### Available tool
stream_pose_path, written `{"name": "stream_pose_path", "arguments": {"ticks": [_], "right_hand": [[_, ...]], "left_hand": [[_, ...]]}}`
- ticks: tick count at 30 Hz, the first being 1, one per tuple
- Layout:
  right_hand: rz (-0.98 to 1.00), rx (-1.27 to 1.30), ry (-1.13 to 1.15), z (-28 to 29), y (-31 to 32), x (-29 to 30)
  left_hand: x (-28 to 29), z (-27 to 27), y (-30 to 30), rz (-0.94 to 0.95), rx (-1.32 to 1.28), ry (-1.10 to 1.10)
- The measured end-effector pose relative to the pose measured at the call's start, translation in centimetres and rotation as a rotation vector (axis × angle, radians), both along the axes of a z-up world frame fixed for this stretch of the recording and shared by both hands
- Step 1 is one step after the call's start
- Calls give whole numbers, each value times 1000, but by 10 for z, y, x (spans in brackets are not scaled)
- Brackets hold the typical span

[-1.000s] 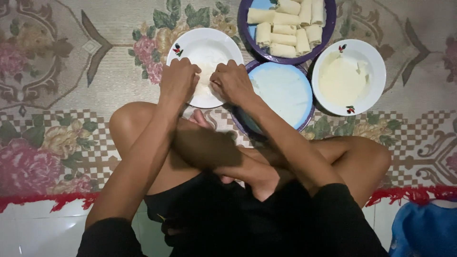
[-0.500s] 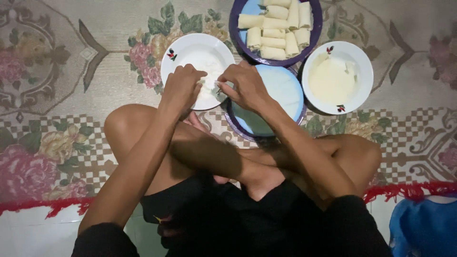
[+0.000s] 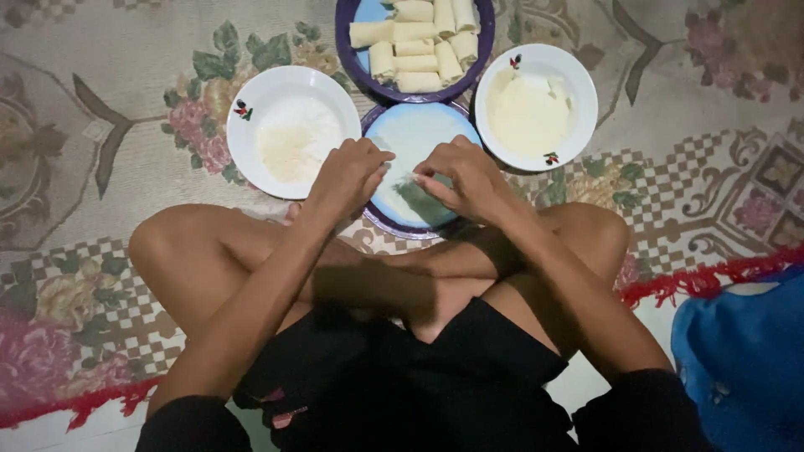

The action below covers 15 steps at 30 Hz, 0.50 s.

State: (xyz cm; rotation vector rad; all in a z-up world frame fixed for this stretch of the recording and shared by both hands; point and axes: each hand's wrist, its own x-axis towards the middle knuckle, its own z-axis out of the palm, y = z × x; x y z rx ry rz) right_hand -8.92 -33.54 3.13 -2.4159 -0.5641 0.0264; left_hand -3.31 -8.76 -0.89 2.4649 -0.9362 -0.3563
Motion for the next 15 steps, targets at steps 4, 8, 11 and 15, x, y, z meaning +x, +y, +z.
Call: {"name": "stream_pose_path", "arguments": {"ticks": [4,8,11,15], "right_hand": [[-8,-157,27,-33,-15,-18],[-28,-321,-101,-45,-20,-30],[-18,-325,-67,-38,-22,-31],[6,-374,15,-43,-26,-32]], "left_hand": [[-5,-12,-8,-37,6,41],[-11,-10,-13,-90,22,29],[-13,-15,-17,-117,1,4],[-17,-16,-24,-142,-35,-44]]}}
